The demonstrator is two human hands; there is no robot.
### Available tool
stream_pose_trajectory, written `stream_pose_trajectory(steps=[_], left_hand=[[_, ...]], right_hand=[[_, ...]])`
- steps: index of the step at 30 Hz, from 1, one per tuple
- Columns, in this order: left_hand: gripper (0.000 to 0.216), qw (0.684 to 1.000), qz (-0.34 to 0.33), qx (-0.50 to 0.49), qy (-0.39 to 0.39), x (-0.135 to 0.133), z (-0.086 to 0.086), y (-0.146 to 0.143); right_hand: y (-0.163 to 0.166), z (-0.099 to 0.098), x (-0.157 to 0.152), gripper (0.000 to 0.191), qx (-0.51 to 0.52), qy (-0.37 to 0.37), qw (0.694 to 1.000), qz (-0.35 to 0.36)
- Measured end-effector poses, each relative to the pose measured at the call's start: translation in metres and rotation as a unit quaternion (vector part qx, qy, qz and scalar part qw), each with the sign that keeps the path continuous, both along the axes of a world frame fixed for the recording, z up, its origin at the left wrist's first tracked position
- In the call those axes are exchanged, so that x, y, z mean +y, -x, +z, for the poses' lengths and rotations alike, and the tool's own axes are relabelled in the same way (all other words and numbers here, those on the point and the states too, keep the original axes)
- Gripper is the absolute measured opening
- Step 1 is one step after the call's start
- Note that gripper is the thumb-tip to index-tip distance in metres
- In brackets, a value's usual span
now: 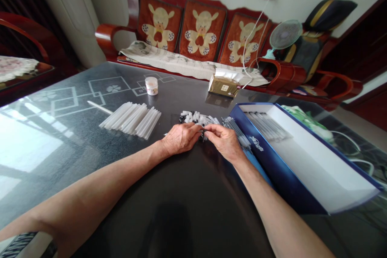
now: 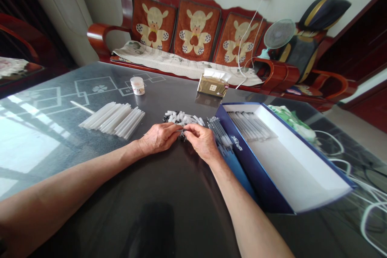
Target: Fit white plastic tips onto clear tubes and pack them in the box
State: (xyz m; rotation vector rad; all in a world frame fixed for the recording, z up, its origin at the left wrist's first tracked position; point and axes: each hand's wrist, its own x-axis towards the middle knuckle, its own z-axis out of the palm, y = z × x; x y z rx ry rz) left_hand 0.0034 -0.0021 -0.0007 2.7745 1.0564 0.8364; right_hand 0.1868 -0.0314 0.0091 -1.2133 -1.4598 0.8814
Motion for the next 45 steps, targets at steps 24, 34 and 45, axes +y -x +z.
stream_pose_trajectory(steps=[24,34,45], left_hand=[[0.034,1.000,-0.013,0.015,0.006,0.000,0.004,0.002],[0.033,0.999,-0.038,0.033,-0.019,-0.001,0.003,0.001],[0.032,0.999,-0.028,0.039,-0.017,-0.002,0.005,0.002]], right_hand=[[-0.003,0.000,-0.002,0.019,-0.055,-0.004,0.998,0.025],[-0.005,0.007,-0.006,0.036,-0.317,-0.134,0.939,0.004],[-0.008,0.006,-0.005,0.005,-0.287,-0.169,0.942,0.027]])
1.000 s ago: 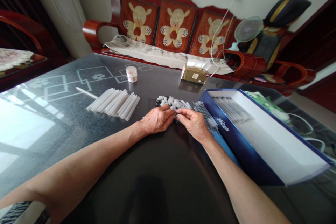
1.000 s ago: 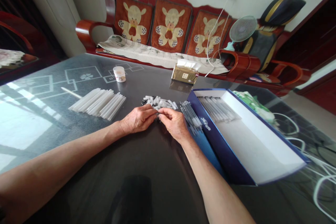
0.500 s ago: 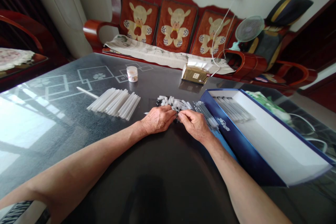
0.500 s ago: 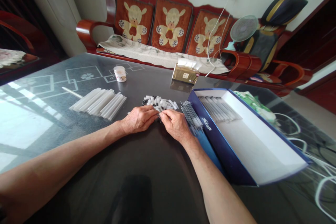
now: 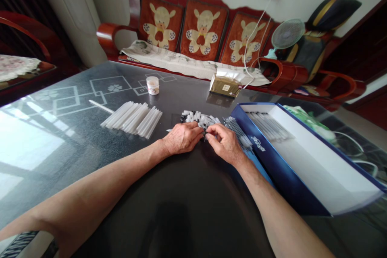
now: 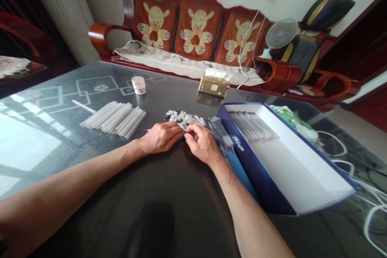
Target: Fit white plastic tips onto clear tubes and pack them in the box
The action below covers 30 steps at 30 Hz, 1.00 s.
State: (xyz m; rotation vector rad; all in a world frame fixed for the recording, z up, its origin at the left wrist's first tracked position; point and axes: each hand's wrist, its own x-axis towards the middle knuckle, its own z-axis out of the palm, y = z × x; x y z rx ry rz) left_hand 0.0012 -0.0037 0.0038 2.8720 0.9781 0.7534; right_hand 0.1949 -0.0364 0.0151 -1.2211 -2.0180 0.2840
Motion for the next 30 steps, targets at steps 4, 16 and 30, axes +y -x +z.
stream_pose_trajectory(steps=[4,16,30], left_hand=[[0.033,1.000,-0.008,0.002,-0.008,-0.0003,0.0005,-0.0004],[0.032,1.000,-0.001,0.001,-0.007,-0.0003,-0.0008,-0.0004],[0.032,1.000,-0.002,0.005,-0.007,-0.0003,-0.0014,-0.0004]], right_hand=[[0.0023,-0.0007,0.0008,0.024,-0.023,0.001,1.000,0.003],[-0.0014,-0.0018,-0.0007,0.004,-0.001,0.003,1.000,0.006],[-0.0018,-0.0023,-0.0011,0.007,0.001,0.002,1.000,0.011]])
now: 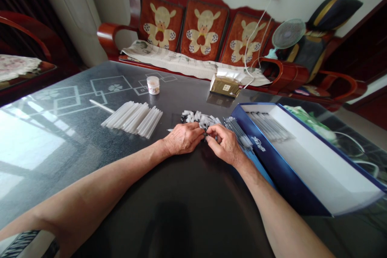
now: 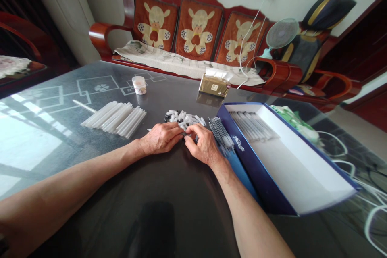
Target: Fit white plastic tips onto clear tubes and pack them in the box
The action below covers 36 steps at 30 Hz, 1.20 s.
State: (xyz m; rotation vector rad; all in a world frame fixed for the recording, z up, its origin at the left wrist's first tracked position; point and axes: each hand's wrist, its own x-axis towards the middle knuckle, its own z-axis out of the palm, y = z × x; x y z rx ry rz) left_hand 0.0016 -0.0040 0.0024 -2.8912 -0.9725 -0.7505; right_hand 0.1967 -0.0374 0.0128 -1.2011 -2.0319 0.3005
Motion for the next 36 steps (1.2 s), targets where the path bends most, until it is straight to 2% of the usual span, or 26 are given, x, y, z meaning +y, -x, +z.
stream_pose_trajectory(steps=[3,10,16,26,29,32,34,36], left_hand=[[0.032,1.000,-0.003,0.000,-0.003,0.000,0.001,0.000],[0.032,1.000,-0.013,0.007,-0.008,0.000,0.003,-0.001],[0.033,1.000,-0.007,-0.001,-0.011,-0.001,0.001,0.000],[0.033,1.000,-0.022,-0.013,-0.016,0.001,0.000,0.001],[0.030,0.995,-0.017,-0.076,-0.061,0.001,0.004,0.001],[0.030,0.978,0.041,-0.192,-0.065,0.002,0.007,0.000],[0.030,0.958,0.087,-0.273,0.006,0.004,0.007,-0.001],[0.036,0.926,0.108,-0.342,0.122,0.007,0.005,-0.002]], right_hand=[[0.000,0.000,0.001,0.002,-0.009,-0.001,1.000,0.006],[0.004,0.004,0.000,0.030,-0.044,0.006,0.999,0.005],[0.003,0.005,-0.001,0.016,-0.019,-0.004,1.000,0.000],[0.006,0.006,-0.001,0.019,-0.029,0.016,0.999,-0.004],[0.006,0.006,0.001,0.020,-0.005,0.010,0.999,-0.044],[0.003,0.007,0.003,0.024,0.091,0.023,0.986,-0.141],[0.002,0.008,0.004,0.028,0.157,0.051,0.972,-0.165],[0.006,0.010,0.002,0.029,0.179,0.077,0.971,-0.136]])
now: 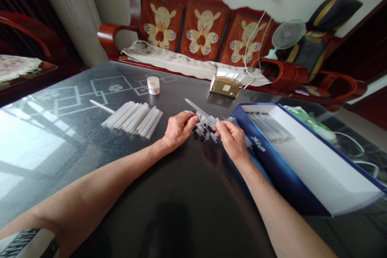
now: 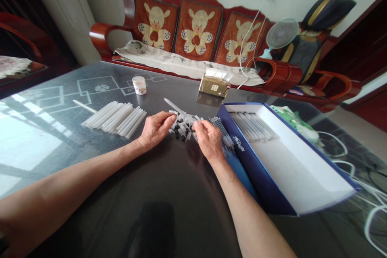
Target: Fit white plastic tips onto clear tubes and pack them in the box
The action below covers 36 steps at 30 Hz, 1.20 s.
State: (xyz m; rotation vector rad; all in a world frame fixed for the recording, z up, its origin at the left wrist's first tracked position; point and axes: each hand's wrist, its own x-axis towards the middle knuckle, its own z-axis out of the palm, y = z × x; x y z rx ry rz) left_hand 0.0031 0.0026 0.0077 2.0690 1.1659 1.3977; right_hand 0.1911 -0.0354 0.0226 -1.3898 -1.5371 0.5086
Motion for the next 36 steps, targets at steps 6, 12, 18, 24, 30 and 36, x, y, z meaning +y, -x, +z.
stream_pose_trajectory(steps=[6,12,18,24,30,36], left_hand=[[0.039,0.944,-0.102,-0.220,0.225,0.007,0.001,-0.006],[0.029,0.940,-0.092,-0.207,0.253,0.007,0.004,-0.006],[0.036,0.994,-0.031,0.104,0.022,0.004,-0.004,-0.001],[0.035,0.977,-0.033,0.207,-0.046,0.002,-0.015,-0.001],[0.036,0.966,-0.036,0.252,-0.050,0.000,-0.013,0.000],[0.036,0.959,-0.035,0.275,-0.051,-0.002,-0.012,0.001]], right_hand=[[0.019,0.002,-0.011,0.020,-0.092,0.019,0.987,0.127],[-0.006,-0.009,0.004,0.017,-0.186,-0.076,0.980,0.003],[-0.021,-0.024,0.013,0.009,-0.246,-0.038,0.968,-0.026],[-0.016,-0.023,0.011,0.016,-0.246,-0.036,0.969,0.003],[-0.015,-0.018,0.016,0.024,0.038,0.058,0.998,-0.008],[-0.009,-0.013,0.018,0.032,0.402,0.153,0.902,0.034]])
